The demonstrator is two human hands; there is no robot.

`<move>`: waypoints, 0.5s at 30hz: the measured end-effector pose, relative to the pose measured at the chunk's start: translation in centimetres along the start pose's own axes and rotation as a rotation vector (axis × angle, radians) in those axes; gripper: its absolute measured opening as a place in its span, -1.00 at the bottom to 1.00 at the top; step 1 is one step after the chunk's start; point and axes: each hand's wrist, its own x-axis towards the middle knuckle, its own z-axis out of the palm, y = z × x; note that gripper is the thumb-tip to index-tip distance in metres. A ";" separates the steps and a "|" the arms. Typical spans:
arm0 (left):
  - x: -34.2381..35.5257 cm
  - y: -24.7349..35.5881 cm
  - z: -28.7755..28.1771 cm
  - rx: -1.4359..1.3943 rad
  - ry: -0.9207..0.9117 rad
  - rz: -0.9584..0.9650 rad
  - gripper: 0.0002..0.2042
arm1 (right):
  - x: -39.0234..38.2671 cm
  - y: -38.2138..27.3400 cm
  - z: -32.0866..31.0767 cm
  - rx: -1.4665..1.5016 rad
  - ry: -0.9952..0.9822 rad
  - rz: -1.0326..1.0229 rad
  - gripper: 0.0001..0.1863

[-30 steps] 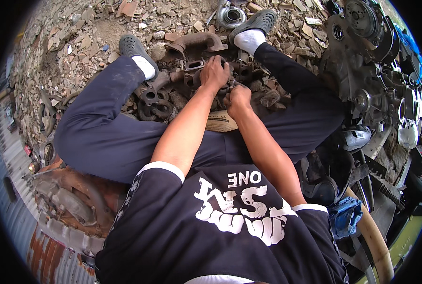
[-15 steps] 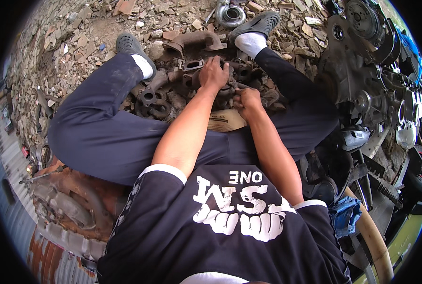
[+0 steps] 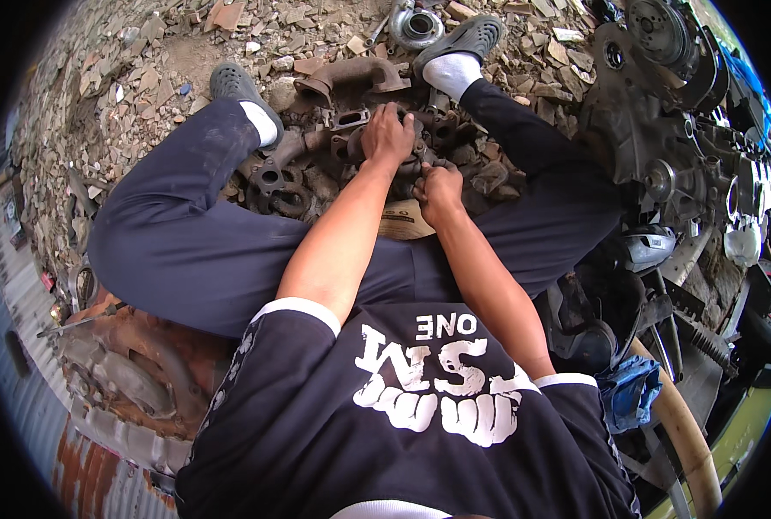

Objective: The person sits on the ground and uses a wrench to loosen and remove bolts from a metal engine manifold. They separate the manifold into two pieces, inspect them, and then reassemble the parts by tightening the bolts back in place.

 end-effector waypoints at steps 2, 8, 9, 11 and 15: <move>0.0 -0.1 0.1 0.007 -0.005 -0.005 -0.67 | -0.5 -0.1 0.5 -0.053 0.048 -0.026 -0.72; -0.1 0.0 -0.2 0.023 -0.006 -0.001 -0.69 | 1.4 2.5 0.7 -0.239 0.171 -0.154 -0.72; -0.1 0.0 -0.1 0.014 0.006 0.008 -0.69 | 3.0 3.7 0.2 -0.279 0.173 -0.200 -0.72; -0.3 0.0 0.0 0.007 0.006 0.011 -0.69 | 5.3 5.7 -0.8 -0.337 0.184 -0.268 -0.71; -0.1 -0.3 0.0 0.028 0.004 0.023 -0.70 | 4.9 5.7 -0.3 -0.461 0.228 -0.382 -0.76</move>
